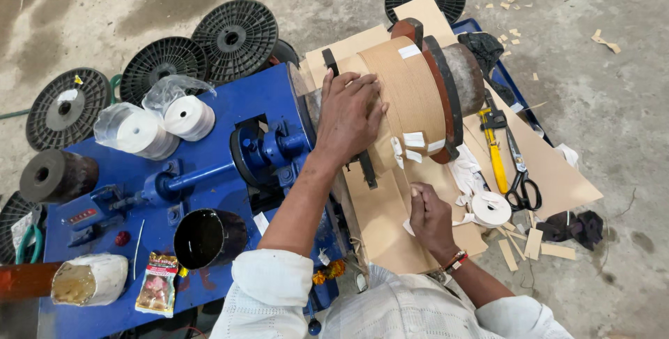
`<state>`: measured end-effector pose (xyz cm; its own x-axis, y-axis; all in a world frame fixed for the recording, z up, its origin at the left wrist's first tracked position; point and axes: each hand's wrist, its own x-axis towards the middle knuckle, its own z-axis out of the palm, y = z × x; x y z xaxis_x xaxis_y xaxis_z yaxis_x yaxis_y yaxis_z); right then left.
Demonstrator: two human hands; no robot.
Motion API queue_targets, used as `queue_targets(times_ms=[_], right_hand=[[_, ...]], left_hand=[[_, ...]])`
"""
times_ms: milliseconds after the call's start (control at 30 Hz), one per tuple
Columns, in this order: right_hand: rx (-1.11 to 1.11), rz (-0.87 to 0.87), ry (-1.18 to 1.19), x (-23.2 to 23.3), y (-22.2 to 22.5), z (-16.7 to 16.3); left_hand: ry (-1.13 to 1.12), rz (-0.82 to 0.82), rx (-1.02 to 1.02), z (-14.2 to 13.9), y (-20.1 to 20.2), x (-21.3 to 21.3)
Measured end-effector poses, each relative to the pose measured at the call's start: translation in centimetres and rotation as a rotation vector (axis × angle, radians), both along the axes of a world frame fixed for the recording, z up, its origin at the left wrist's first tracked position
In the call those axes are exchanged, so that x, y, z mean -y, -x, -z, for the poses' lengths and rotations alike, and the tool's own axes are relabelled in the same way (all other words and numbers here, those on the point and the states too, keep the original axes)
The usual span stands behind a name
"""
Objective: The person winds a thin cord around a rotating cylindrical drum mounted on a blue machine. They repeatedly cut short white strips with scissors and press them onto the cord at intervals to secure it. The drum continues to rotate as the person guides the cord and applies the strips.
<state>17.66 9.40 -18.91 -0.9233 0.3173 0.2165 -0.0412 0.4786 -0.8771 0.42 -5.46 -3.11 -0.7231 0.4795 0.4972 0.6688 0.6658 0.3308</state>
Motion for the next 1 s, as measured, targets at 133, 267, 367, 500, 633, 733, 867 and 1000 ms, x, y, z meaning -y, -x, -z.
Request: queue_targets(times_ms=[133,267,367,500,633,733,867,1000], right_hand=[[-0.173,-0.029,-0.071,-0.1,-0.4,1.6],[-0.325,-0.086,-0.221,-0.8,-0.7,1.8],[-0.239,-0.066,-0.275,-0.8,-0.1,1.6],[-0.181,-0.081,-0.286,-0.3,1.7,1.4],[-0.054,-0.091,-0.313,-0.1,1.9,1.1],[0.022,-0.095,-0.350,-0.2,1.8,1.1],[0.094,-0.083,-0.350,0.1,2.5,1.5],[0.097,-0.095,-0.404,0.4,4.0,1.1]], left_hand=[[0.000,-0.003,-0.015,0.0,-0.5,0.0],[-0.022,0.003,-0.034,0.2,-0.7,0.0],[-0.029,0.015,-0.041,0.5,-0.8,0.1],[-0.014,0.006,-0.078,0.6,-1.4,-0.1],[0.073,-0.111,-0.147,-0.4,-0.3,-0.4],[0.093,-0.115,-0.113,-0.8,0.4,-0.6],[0.087,-0.083,-0.133,-0.1,-1.5,-0.5],[0.097,-0.065,-0.176,0.2,-2.5,-0.4]])
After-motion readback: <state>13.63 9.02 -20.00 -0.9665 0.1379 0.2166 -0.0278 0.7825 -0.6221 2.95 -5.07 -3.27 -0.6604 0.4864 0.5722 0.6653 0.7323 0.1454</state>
